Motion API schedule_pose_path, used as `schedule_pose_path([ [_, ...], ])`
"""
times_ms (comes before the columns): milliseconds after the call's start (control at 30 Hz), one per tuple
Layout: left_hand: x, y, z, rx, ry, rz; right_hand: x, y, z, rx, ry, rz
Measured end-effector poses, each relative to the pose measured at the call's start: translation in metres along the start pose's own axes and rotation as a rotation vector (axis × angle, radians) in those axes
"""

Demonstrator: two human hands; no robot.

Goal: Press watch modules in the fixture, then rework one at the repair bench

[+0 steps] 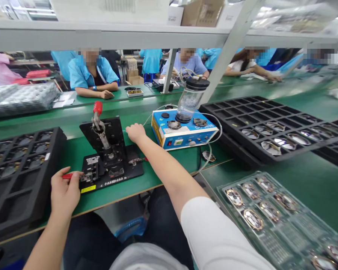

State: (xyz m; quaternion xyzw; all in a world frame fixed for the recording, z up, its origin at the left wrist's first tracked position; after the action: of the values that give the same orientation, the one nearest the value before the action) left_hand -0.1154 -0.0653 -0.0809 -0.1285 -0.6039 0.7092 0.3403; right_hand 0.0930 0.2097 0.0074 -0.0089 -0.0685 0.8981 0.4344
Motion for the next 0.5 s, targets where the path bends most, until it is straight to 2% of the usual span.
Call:
schedule_pose_path([
  [100,0.000,-0.001,-0.002,-0.047,-0.015,0.072,-0.003,0.010,-0.005,0.009,0.037,0.102],
  [267,-0.002,-0.015,0.007,-0.018,-0.163,0.129,-0.009,0.024,-0.011,0.126,0.095,0.207],
  [400,-0.003,-0.022,0.012,-0.001,-0.205,0.143,-0.011,0.027,-0.005,0.227,0.034,0.111],
  [500,-0.002,-0.021,0.012,-0.022,-0.195,0.138,-0.012,0.027,0.013,0.310,-0.083,0.013],
])
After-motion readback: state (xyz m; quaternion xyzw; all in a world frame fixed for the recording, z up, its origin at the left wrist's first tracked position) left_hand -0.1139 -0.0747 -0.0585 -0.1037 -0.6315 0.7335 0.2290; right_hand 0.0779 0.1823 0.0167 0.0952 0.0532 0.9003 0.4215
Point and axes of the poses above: each hand's wrist, its own x-axis towards the middle knuckle, its own z-axis out of the back of the hand, y = z × x, the point moved 5 cm from there along x, towards the middle knuckle, and after that the axes turned 10 degrees about -x, right-handed, at the moved point
